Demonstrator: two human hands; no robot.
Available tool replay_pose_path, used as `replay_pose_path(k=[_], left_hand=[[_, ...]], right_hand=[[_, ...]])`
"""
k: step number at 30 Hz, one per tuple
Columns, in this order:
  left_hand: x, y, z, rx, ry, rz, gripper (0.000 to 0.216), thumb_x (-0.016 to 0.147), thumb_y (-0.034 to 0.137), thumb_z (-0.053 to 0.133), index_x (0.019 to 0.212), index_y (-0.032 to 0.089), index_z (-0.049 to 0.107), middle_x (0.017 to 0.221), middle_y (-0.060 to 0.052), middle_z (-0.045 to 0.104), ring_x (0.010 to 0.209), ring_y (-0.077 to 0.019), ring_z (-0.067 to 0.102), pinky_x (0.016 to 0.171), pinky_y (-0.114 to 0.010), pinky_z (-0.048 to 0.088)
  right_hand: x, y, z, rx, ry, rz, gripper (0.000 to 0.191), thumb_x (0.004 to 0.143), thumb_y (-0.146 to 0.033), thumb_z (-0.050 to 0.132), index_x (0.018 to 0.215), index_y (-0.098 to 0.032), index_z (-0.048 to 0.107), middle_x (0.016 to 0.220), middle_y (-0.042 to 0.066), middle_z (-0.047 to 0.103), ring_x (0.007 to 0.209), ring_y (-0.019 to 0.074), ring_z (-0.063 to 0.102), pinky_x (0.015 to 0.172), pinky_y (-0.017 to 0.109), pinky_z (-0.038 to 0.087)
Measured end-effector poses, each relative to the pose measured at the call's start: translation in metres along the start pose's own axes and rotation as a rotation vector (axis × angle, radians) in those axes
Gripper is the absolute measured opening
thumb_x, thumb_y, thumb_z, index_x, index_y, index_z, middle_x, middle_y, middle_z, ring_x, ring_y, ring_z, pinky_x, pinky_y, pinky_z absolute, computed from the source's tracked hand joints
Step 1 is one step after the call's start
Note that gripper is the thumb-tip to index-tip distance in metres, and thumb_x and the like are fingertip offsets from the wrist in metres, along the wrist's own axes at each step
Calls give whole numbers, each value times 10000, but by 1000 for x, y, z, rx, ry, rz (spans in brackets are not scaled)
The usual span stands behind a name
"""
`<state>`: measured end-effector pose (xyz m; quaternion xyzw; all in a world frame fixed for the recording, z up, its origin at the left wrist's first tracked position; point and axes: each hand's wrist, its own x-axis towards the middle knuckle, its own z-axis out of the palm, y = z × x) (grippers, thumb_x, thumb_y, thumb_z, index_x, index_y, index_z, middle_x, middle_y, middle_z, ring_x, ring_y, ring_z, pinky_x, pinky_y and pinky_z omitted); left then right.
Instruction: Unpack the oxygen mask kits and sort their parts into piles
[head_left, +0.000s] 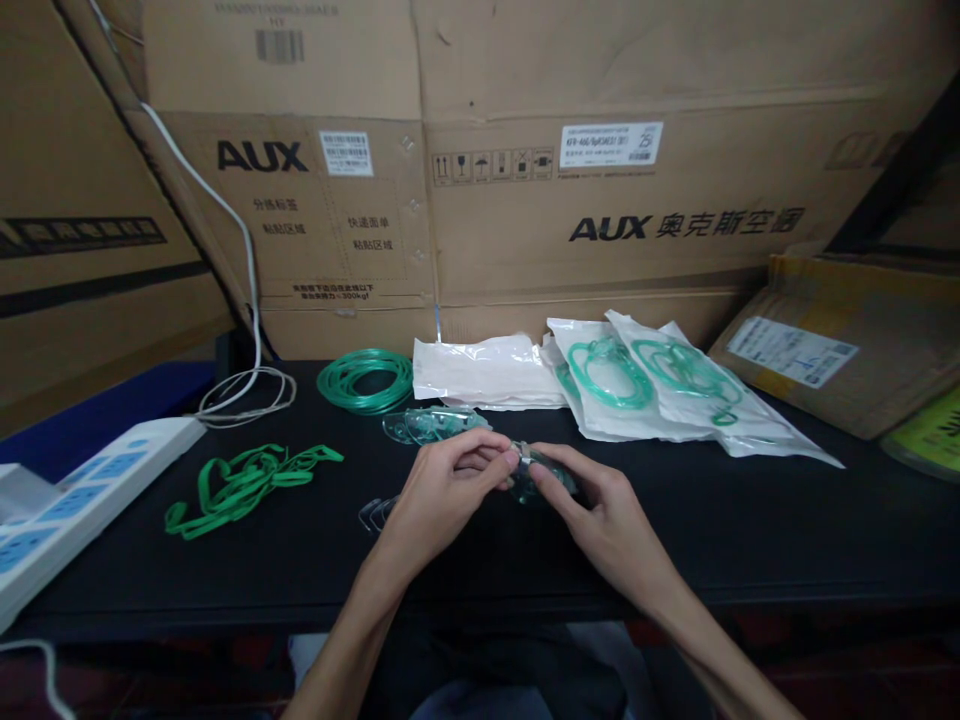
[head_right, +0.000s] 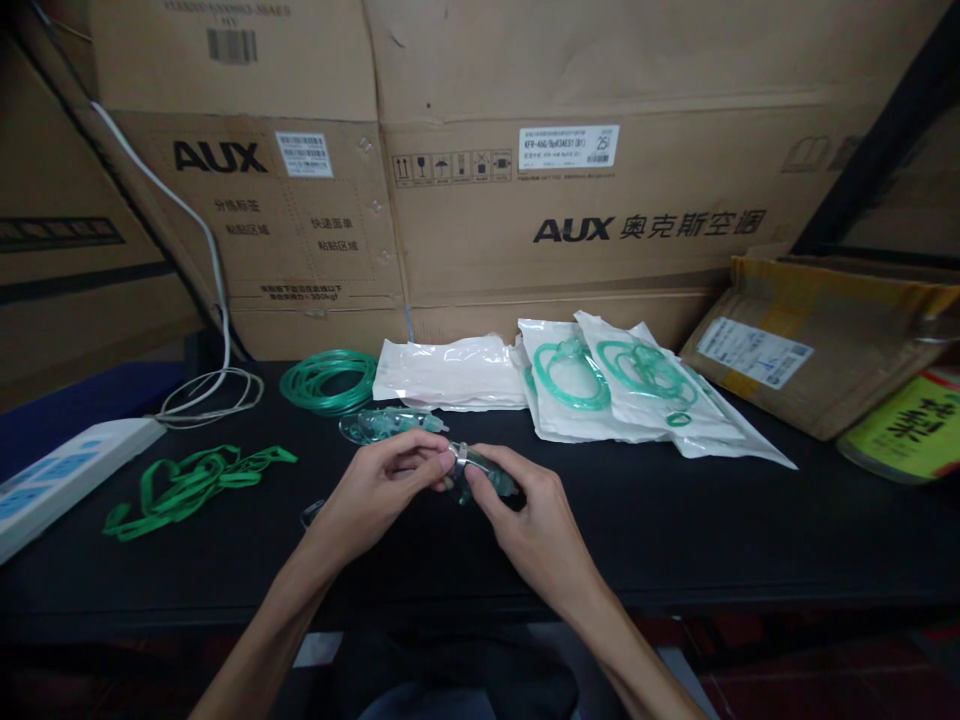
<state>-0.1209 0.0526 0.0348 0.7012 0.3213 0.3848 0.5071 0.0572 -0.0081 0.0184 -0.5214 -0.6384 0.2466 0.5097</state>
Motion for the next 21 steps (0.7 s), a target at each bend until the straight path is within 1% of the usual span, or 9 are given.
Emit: replay_pose_path(k=[5, 7, 10, 13, 16, 19, 21], left_hand=[[-2, 3, 1, -4, -23, 5, 228, 900, 400, 678, 971, 186, 708, 841, -22, 729, 796, -185, 722, 782, -276, 585], [-1, 2, 1, 5, -29, 3, 223, 903, 397, 673, 959, 185, 710, 845, -23, 730, 811, -188, 724, 796, -283, 585], [0, 0, 1, 17, -22, 1, 209, 895, 378, 678, 921, 174, 716, 832, -28, 729, 814, -188, 719, 801, -287, 584], [1, -1, -1, 30, -28, 5, 199, 886, 360, 683, 953, 176, 723, 827, -25, 730, 801, -178, 717, 788, -279, 584], [1, -2, 0, 40, -48, 9, 190, 893, 338, 673, 1002, 186, 699, 770, 1, 708, 735, -159, 721, 727, -252, 590], [0, -1, 5, 41, -40, 1, 127, 883, 281, 669, 961, 181, 663, 713, 25, 674, 660, -143, 711, 640, -226, 596], [0, 0, 9, 30, -25, 0, 114, 877, 269, 673, 943, 180, 647, 702, 30, 665, 659, -141, 710, 631, -223, 604]], right_hand=[[1, 0, -1, 153, -62, 64, 325, 976, -406, 564, 1204, -222, 704, 1250, 63, 726, 1192, 246, 649, 1009, 366, 516], [1, 1, -1, 171, -72, 68, 326, 978, -400, 563, 1215, -224, 700, 1267, 63, 718, 1209, 241, 639, 1031, 368, 501], [0, 5, 0, 129, -51, 28, 317, 971, -378, 579, 1218, -215, 695, 1242, 72, 722, 1170, 233, 654, 1017, 356, 500], [-1, 7, 2, 79, -23, -16, 281, 963, -343, 597, 1197, -222, 696, 1162, 54, 737, 1103, 215, 674, 963, 320, 512], [-3, 6, 2, 57, 4, -13, 247, 949, -317, 615, 1160, -222, 700, 1058, 30, 745, 993, 193, 694, 875, 279, 527], [-4, 3, 2, 15, 14, -2, 234, 947, -297, 601, 1137, -204, 703, 963, 18, 736, 899, 177, 688, 786, 250, 521], [-4, 2, 2, -6, 15, -2, 237, 951, -292, 585, 1128, -192, 707, 922, 15, 728, 870, 172, 682, 755, 240, 513]])
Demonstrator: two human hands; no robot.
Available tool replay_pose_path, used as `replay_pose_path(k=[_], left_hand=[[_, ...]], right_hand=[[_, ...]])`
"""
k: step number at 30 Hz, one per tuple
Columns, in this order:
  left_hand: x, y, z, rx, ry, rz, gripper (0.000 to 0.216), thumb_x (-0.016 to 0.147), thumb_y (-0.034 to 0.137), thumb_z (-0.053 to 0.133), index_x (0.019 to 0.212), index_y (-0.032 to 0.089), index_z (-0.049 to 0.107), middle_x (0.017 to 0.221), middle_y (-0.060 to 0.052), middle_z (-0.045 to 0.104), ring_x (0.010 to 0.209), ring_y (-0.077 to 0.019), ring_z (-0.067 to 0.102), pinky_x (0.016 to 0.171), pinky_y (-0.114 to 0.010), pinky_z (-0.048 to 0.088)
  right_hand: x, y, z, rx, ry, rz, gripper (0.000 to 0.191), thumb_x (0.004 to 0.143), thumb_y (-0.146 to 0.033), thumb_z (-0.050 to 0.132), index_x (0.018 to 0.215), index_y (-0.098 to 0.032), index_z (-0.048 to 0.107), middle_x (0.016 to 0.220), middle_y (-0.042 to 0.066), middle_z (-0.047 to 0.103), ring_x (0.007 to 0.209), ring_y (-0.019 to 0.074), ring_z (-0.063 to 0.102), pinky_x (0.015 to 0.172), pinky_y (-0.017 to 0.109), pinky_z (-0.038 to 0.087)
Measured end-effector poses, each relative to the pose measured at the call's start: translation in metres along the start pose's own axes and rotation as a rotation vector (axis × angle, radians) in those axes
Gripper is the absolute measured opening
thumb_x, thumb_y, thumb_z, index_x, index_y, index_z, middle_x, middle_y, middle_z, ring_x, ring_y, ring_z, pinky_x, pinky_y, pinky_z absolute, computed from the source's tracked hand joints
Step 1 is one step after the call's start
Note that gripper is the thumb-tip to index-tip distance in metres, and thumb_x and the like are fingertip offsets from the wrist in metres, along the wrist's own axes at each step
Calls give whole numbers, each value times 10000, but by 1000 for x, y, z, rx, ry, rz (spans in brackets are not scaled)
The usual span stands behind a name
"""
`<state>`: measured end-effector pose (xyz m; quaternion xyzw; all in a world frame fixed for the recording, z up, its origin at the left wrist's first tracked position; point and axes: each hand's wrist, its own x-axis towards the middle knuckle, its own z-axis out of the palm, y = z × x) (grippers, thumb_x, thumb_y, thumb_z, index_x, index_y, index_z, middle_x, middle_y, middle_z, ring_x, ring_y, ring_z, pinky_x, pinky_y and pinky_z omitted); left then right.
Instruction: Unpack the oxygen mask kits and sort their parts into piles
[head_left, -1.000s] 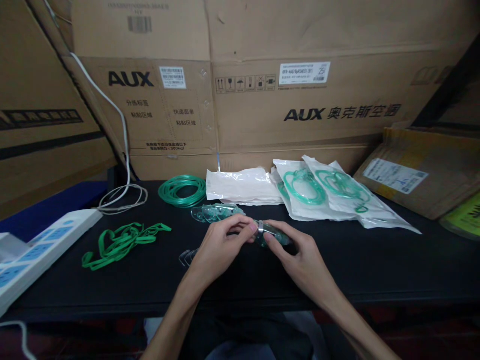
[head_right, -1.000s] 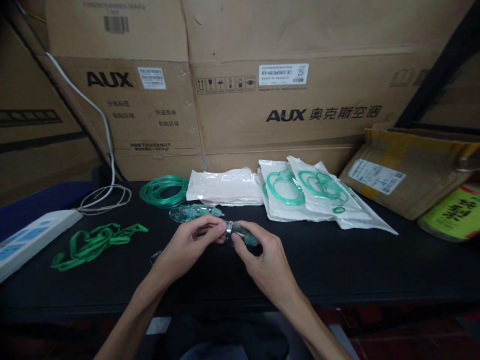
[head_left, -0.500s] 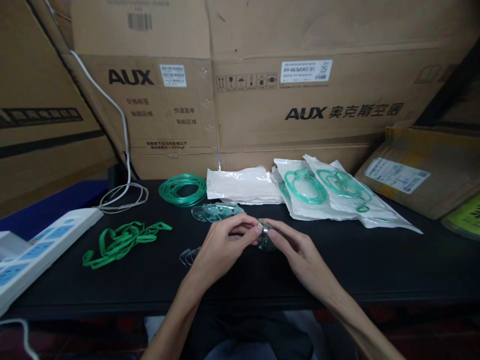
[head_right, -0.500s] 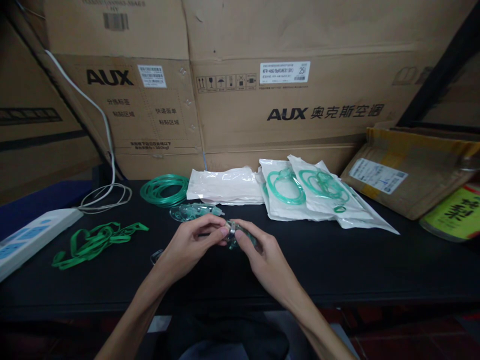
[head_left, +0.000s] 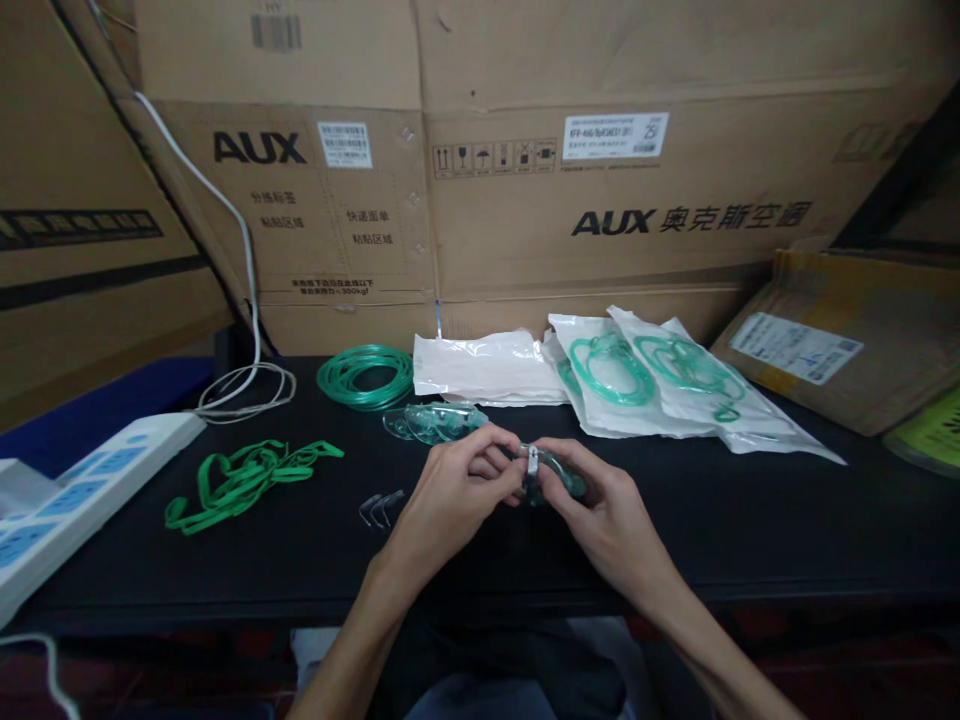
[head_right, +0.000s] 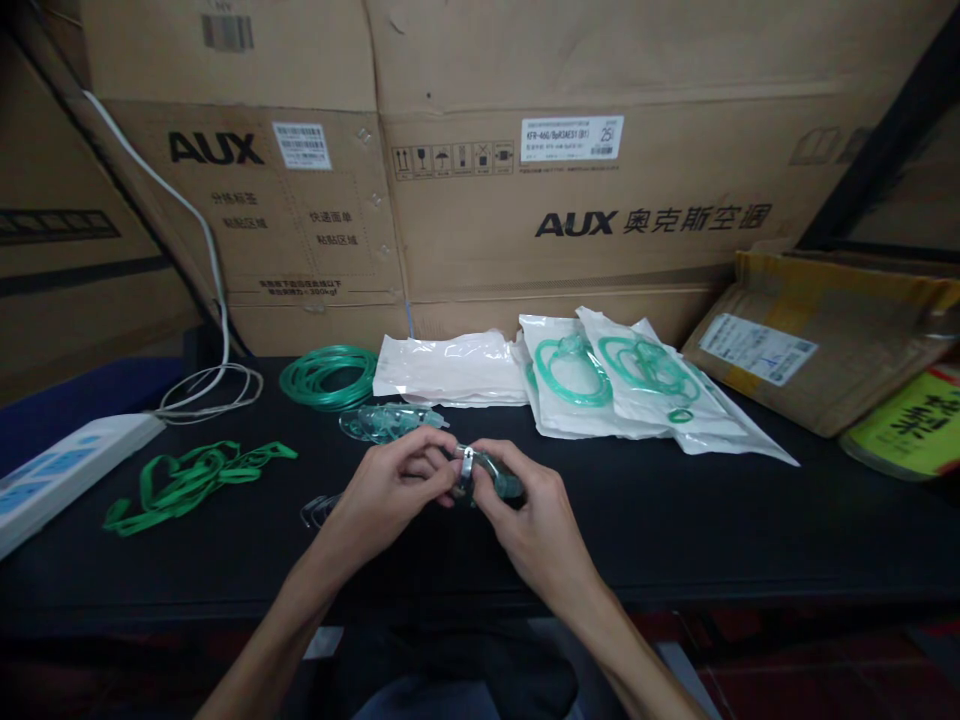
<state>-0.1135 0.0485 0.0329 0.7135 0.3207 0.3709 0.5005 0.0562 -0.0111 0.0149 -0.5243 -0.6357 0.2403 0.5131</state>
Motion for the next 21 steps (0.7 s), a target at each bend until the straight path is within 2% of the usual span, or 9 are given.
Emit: replay_pose_path(k=[4, 8, 13, 17, 21], left_hand=[[0, 3, 6, -5, 80, -1, 161, 883, 300, 690, 972, 188, 616, 782, 14, 696, 717, -147, 727, 669, -229, 614], [-3, 8, 10, 141, 241, 103, 112, 886, 289, 697, 916, 186, 663, 912, -10, 695, 754, -126, 710, 652, -189, 584], [-4, 9, 16, 262, 204, 180, 83, 889, 262, 702, 884, 199, 756, 839, -3, 677, 738, -113, 672, 612, -160, 548], [-3, 5, 19, 264, 183, 175, 98, 901, 251, 692, 910, 197, 773, 845, -8, 680, 736, -120, 669, 621, -179, 544], [-3, 6, 21, 275, 213, 154, 123, 923, 240, 661, 867, 198, 763, 879, -5, 663, 710, -114, 659, 612, -193, 526]], right_hand=[[2, -2, 0, -42, 58, -12, 233, 947, -294, 583, 1091, -172, 719, 927, 25, 736, 832, 167, 681, 747, 233, 507], [3, -2, -1, -86, 135, -14, 223, 942, -308, 588, 1026, -161, 734, 938, 40, 755, 845, 182, 695, 765, 239, 513], [3, -2, -2, -80, 160, -16, 257, 930, -312, 608, 1077, -156, 751, 1057, 73, 779, 936, 214, 727, 831, 259, 544], [3, 1, -1, -71, 192, -23, 266, 925, -319, 618, 1074, -157, 768, 1099, 87, 784, 973, 236, 742, 864, 288, 571], [2, 3, 1, -98, 220, -42, 291, 918, -315, 629, 1108, -148, 774, 1111, 94, 787, 1002, 257, 750, 893, 323, 590]])
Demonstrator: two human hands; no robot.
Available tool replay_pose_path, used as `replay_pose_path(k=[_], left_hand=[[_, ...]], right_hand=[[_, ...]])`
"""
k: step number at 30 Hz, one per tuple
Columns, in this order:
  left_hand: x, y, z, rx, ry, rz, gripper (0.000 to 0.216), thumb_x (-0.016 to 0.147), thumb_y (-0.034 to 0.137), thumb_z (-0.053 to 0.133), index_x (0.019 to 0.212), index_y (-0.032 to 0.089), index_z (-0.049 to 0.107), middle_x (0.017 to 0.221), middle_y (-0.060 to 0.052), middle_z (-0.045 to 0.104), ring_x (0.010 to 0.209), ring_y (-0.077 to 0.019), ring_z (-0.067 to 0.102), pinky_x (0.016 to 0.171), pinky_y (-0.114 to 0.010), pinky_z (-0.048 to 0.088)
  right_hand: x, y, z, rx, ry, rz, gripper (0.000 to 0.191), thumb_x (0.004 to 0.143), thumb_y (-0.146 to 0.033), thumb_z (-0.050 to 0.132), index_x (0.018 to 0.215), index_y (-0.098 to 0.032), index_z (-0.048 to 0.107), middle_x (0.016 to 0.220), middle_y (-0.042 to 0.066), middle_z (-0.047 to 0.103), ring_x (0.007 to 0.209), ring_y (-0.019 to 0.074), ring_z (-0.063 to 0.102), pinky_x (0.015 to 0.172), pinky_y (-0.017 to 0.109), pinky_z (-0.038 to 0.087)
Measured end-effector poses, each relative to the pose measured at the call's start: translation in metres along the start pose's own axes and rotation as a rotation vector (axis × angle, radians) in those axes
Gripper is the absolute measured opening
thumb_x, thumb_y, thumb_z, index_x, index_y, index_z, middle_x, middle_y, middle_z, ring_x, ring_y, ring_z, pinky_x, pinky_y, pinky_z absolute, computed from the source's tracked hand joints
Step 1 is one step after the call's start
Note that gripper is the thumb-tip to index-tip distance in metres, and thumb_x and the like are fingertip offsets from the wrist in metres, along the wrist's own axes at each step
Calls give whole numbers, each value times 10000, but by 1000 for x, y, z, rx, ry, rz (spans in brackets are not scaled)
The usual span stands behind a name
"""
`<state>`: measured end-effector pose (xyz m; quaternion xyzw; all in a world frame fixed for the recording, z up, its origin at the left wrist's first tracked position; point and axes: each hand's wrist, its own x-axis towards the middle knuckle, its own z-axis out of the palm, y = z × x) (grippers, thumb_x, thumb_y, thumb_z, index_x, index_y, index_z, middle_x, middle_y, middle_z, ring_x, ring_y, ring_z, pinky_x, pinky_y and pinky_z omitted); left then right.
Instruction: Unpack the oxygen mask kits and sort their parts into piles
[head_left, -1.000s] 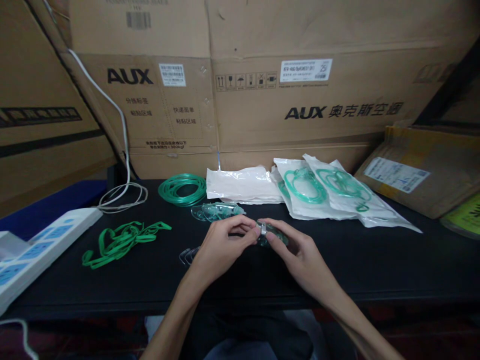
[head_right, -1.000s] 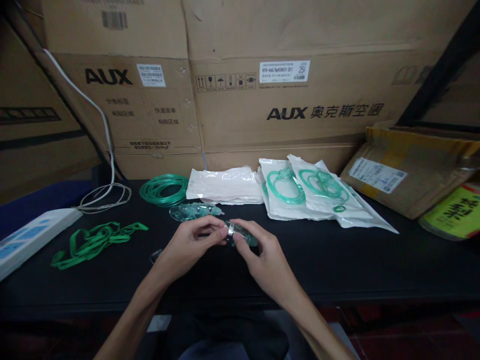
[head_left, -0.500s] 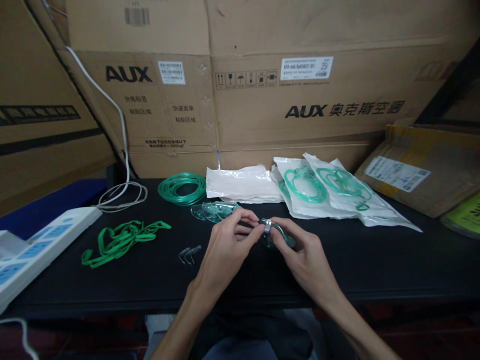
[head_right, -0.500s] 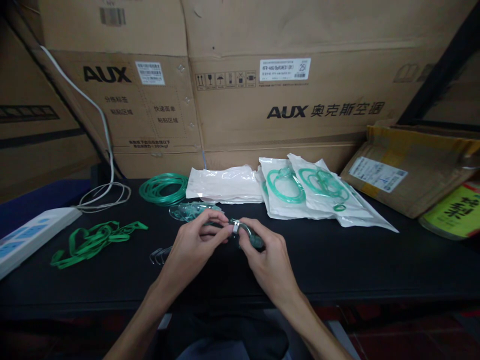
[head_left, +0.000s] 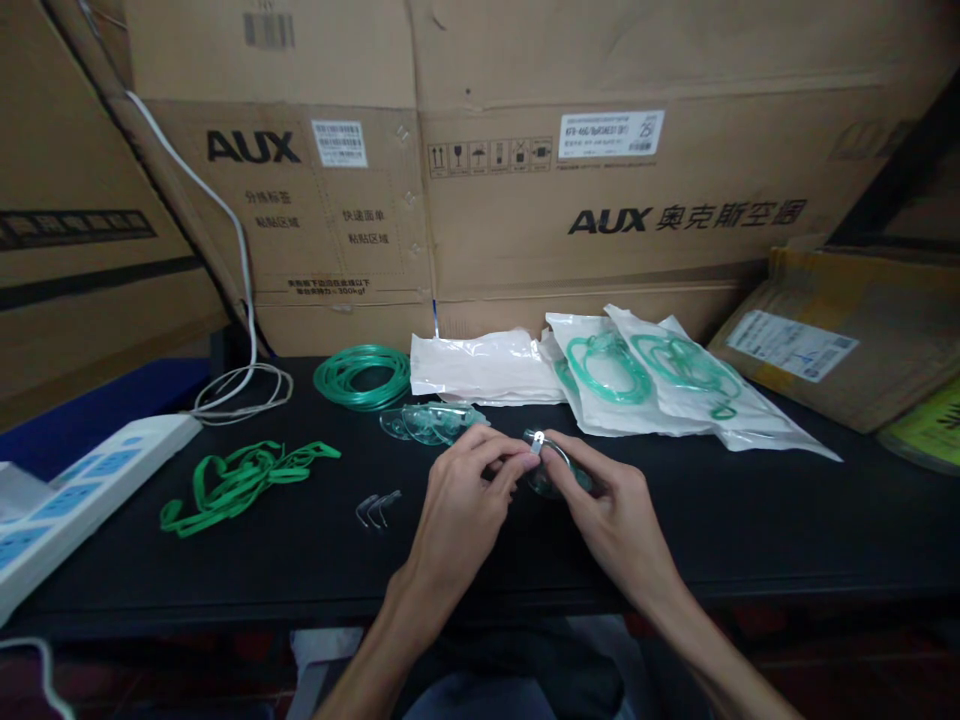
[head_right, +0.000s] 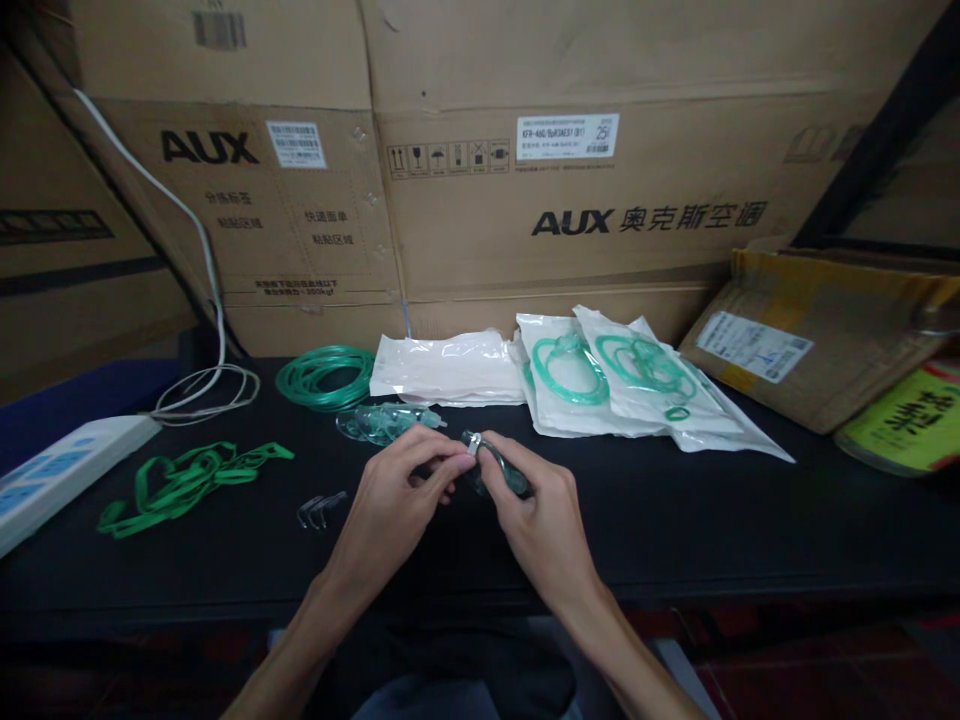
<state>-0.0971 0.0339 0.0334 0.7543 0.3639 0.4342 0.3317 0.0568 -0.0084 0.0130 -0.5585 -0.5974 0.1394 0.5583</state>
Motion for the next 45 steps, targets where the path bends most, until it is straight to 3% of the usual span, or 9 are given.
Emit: replay_pose_path(k=[12, 22, 24, 26, 29, 31, 33, 38, 45], left_hand=[[-4, -3, 10, -95, 39, -99, 163, 922, 311, 658, 874, 186, 750, 911, 14, 613, 515, -46, 568, 527, -210, 457], [-6, -1, 9, -16, -22, -37, 129, 917, 311, 671, 873, 228, 760, 904, 8, 613, 625, -93, 547, 599, -230, 458], [-5, 1, 6, 73, -6, -18, 76, 899, 293, 698, 930, 239, 741, 931, 13, 614, 650, -104, 542, 626, -238, 465], [-3, 1, 0, 120, -6, 17, 174, 884, 260, 720, 1057, 253, 704, 1030, 6, 622, 729, -120, 577, 657, -240, 484], [0, 0, -11, 127, -100, 175, 249, 912, 210, 688, 1154, 267, 673, 1228, -16, 630, 1070, -166, 608, 890, -265, 499], [2, -2, -18, 131, -179, 270, 206, 933, 209, 664, 1131, 260, 689, 1248, -12, 663, 1186, -174, 579, 1030, -296, 441], [3, -2, -24, 136, -225, 302, 208, 919, 231, 687, 1126, 251, 694, 1205, -3, 705, 1166, -170, 601, 1056, -302, 426], [3, -2, -33, 170, -288, 303, 317, 865, 282, 748, 1176, 260, 695, 1209, -12, 724, 1156, -191, 624, 1038, -323, 454], [4, -3, -39, 190, -325, 268, 308, 853, 299, 762, 1155, 266, 713, 1179, -13, 737, 1105, -198, 646, 995, -337, 472]], right_hand=[[-1, -3, -3, -131, 45, -215, 245, 908, -184, 602, 1063, -130, 784, 1007, 100, 806, 856, 221, 773, 816, 290, 611], [3, -12, -13, -118, -72, 44, 288, 916, -314, 575, 1041, -162, 785, 1044, 94, 800, 920, 273, 759, 809, 337, 587], [5, -13, -15, -79, -136, 75, 296, 928, -332, 563, 1052, -169, 776, 1040, 84, 798, 930, 266, 748, 809, 331, 574], [7, -13, -17, -29, -220, 88, 303, 945, -346, 547, 1061, -176, 770, 1052, 74, 792, 974, 263, 730, 837, 329, 558], [10, -14, -19, 37, -341, 100, 317, 977, -374, 515, 1048, -191, 764, 1048, 60, 786, 994, 258, 711, 857, 328, 539], [11, -13, -20, 76, -376, 102, 311, 988, -390, 507, 1016, -200, 751, 1037, 53, 776, 996, 248, 697, 873, 324, 523], [11, -13, -19, 118, -387, 112, 286, 989, -406, 515, 995, -203, 715, 1000, 44, 758, 956, 225, 687, 842, 302, 516], [9, -12, -18, 249, -413, 240, 284, 979, -495, 532, 987, -211, 553, 683, -41, 609, 587, 133, 562, 518, 224, 408], [11, -15, -23, 232, -521, 226, 296, 987, -507, 519, 1010, -216, 570, 757, -20, 616, 679, 141, 579, 579, 229, 443]])
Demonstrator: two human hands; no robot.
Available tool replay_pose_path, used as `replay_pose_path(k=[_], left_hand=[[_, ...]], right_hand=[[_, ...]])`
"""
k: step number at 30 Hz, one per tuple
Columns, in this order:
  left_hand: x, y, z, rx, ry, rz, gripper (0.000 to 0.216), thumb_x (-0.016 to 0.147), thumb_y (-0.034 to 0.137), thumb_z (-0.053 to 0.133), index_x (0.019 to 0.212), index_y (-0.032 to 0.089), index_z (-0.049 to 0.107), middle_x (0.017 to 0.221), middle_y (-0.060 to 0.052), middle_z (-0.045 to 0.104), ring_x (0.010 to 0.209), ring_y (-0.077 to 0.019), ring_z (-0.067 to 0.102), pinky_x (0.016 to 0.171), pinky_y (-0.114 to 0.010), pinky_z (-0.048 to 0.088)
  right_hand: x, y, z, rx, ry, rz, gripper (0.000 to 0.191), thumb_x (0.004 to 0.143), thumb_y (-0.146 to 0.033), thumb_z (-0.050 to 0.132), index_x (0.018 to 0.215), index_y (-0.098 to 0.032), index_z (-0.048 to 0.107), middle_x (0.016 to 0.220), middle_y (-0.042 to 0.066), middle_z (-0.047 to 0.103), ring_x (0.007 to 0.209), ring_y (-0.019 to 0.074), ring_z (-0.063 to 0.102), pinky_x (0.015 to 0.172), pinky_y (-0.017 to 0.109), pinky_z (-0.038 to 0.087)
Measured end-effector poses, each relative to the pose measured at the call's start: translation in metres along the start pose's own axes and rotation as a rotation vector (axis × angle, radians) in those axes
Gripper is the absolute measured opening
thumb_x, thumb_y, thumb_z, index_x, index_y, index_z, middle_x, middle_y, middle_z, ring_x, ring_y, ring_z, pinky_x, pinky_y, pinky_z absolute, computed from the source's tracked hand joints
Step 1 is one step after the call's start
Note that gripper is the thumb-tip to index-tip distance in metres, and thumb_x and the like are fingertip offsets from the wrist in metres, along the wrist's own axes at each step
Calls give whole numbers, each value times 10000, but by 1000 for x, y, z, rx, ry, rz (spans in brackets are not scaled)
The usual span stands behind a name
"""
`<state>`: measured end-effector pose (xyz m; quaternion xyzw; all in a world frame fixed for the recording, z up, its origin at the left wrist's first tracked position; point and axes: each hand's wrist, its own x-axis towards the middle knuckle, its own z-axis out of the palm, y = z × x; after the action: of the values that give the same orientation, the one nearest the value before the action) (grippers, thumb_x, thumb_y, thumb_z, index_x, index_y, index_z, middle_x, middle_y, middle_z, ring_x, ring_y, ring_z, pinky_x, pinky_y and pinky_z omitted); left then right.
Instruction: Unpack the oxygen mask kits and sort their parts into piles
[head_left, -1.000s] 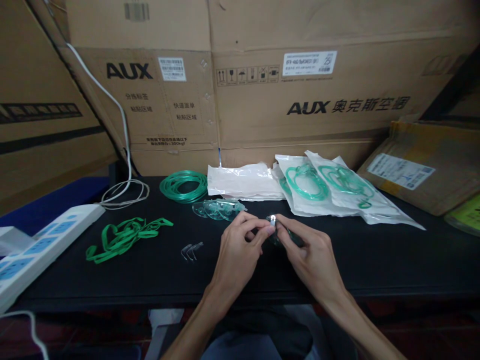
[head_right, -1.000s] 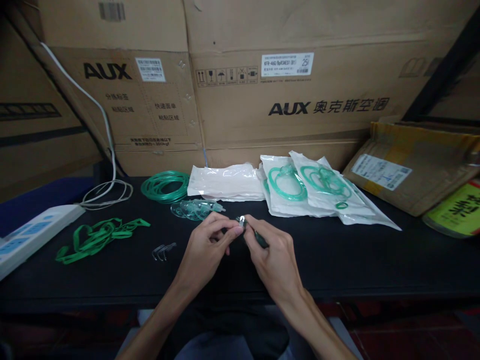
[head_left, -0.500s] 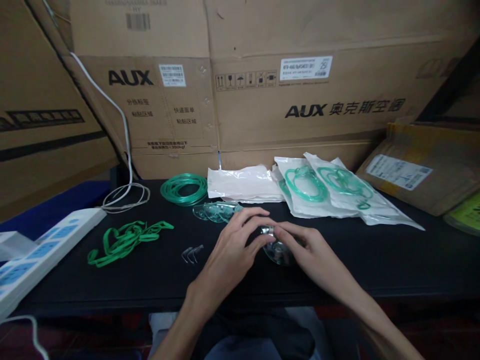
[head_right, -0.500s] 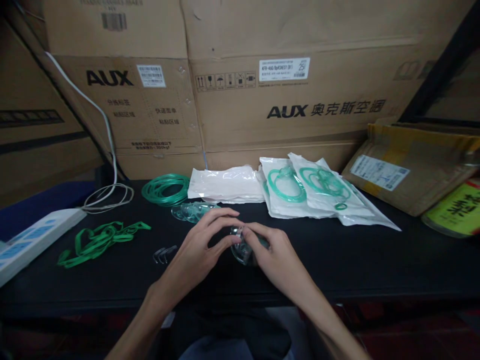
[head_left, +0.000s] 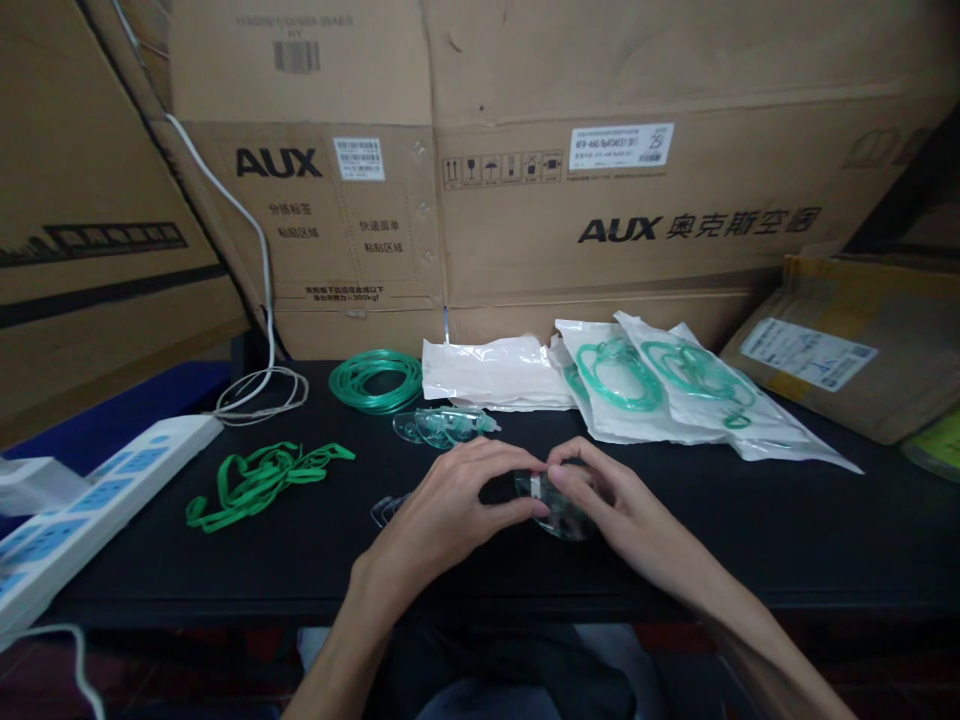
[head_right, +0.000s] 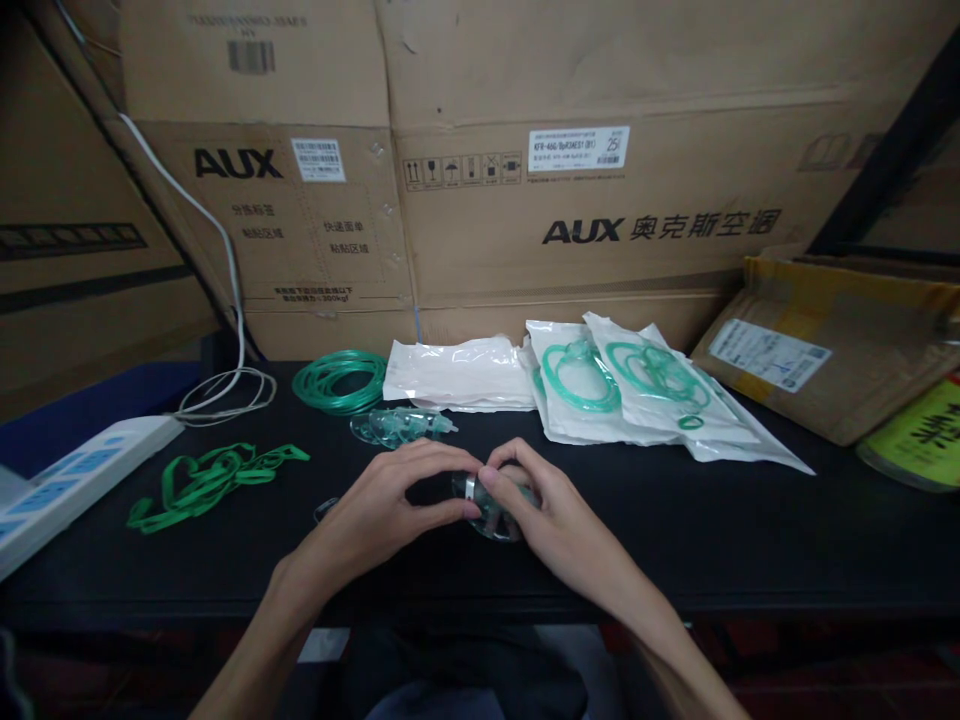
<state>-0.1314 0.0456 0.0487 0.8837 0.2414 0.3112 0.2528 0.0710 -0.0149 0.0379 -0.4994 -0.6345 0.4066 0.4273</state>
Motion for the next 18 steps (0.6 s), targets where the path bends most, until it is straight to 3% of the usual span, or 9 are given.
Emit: replay_pose_path(k=[6, 9, 12, 18], left_hand=[[-1, -3, -4, 4, 43, -70, 211, 880, 332, 732, 1080, 266, 738, 1063, 2, 768, 996, -197, 677, 910, -317, 492], [-1, -4, -5, -1, 55, -90, 217, 872, 339, 740, 1076, 263, 738, 1068, 9, 770, 996, -192, 684, 918, -302, 492], [-1, -5, -5, -4, 71, -104, 260, 870, 327, 745, 1121, 259, 731, 1114, 5, 766, 1036, -192, 688, 950, -299, 494], [-1, -5, -4, 0, 69, -114, 297, 895, 313, 716, 1189, 269, 725, 1153, -8, 768, 1059, -214, 709, 979, -334, 518]], right_hand=[[0, 1, -5, 113, -111, 9, 374, 831, -379, 757, 1134, -231, 596, 995, 15, 677, 872, 169, 663, 724, 250, 541], [2, 8, -5, 136, -94, -24, 377, 826, -333, 765, 1160, -244, 615, 1111, 24, 660, 987, 174, 661, 846, 273, 548], [3, 12, -4, 130, -50, -38, 355, 858, -337, 734, 1182, -240, 623, 1083, 23, 665, 970, 170, 670, 884, 293, 555], [4, 9, -1, 72, 34, -48, 318, 873, -379, 708, 1135, -210, 648, 986, 30, 715, 835, 172, 705, 801, 302, 591]])
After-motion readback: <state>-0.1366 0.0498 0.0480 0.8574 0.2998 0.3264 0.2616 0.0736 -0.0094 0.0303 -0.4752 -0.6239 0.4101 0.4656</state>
